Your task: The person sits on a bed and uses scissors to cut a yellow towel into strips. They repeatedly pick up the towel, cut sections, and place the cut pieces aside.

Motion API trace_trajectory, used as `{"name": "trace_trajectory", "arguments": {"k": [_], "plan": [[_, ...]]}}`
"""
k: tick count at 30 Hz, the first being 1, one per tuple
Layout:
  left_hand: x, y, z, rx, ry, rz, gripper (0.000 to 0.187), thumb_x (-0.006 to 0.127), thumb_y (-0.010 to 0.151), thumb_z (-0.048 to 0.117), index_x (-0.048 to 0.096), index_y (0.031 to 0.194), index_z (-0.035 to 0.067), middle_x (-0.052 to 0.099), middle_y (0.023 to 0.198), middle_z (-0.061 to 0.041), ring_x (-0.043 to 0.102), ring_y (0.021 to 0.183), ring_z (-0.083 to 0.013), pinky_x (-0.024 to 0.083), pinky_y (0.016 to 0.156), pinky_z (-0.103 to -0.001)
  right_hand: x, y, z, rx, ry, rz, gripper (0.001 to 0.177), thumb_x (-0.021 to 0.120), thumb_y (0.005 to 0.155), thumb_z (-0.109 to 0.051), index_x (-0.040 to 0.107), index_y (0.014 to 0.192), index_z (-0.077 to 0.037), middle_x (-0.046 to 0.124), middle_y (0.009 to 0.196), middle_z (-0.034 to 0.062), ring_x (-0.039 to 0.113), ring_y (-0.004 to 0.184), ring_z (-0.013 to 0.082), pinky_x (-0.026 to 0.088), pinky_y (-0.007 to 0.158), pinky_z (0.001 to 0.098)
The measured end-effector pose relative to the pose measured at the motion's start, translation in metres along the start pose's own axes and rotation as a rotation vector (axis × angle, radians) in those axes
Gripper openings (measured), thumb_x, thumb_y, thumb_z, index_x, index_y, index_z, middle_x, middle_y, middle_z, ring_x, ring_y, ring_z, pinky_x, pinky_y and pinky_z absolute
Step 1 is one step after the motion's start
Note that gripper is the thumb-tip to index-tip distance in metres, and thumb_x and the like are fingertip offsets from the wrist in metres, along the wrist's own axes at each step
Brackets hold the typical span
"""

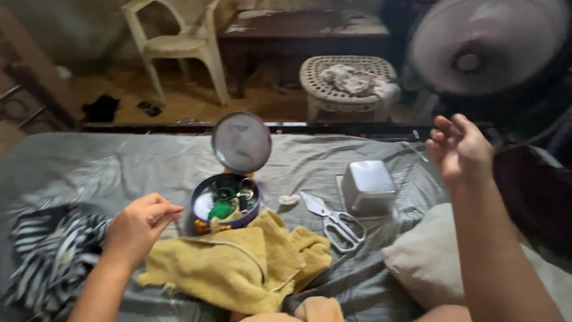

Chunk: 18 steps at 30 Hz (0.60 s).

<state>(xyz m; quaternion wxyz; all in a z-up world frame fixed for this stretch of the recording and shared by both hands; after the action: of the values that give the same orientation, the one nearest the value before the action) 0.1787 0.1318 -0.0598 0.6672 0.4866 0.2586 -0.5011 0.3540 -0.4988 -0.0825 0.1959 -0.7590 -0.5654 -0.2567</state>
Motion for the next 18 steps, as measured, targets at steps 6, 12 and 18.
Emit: {"name": "trace_trajectory", "arguments": {"k": [6,12,18], "plan": [[-0.039,-0.01,0.013,0.14,0.127,0.002,0.021,0.077,0.079,0.026,0.077,0.097,0.017,0.072,0.085,-0.001,0.068,0.077,-0.0242,0.054,0.066,-0.038,-0.039,0.027,0.044,0.045,0.095,-0.036,0.015,0.05,0.115,-0.025,0.057,0.107,-0.015,0.065,0.097,0.0034,0.057,0.081,0.0164,0.049,0.074,0.0335],[-0.05,-0.018,0.017,0.042,0.1,-0.085,0.024,0.078,0.078,0.027,0.076,0.1,0.017,0.073,0.086,0.0,0.068,0.07,-0.0224,0.054,0.066,-0.036,-0.065,0.037,0.072,0.054,0.05,-0.011,0.016,0.049,0.116,-0.025,0.055,0.108,-0.013,0.063,0.096,0.0036,0.056,0.08,0.0153,0.051,0.075,0.0333],[-0.055,-0.029,0.024,0.043,-0.005,-0.132,0.027,0.078,0.077,0.02,0.077,0.103,0.019,0.075,0.09,0.0,0.067,0.069,-0.0209,0.055,0.064,-0.033,-0.102,0.05,0.081,0.091,0.155,0.073,0.022,0.055,0.118,-0.026,0.058,0.102,-0.012,0.066,0.094,0.0042,0.059,0.081,0.0154,0.054,0.077,0.0324]]}}
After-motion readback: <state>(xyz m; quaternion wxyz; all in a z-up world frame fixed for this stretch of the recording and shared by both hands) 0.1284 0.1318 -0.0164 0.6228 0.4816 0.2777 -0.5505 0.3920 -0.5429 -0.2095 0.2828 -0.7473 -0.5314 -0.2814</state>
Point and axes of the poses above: each hand's wrist, its own y-axis towards the middle knuckle, its own x-axis out of the palm, z = x × y, the point moved 4 cm from there along y, towards the middle knuckle
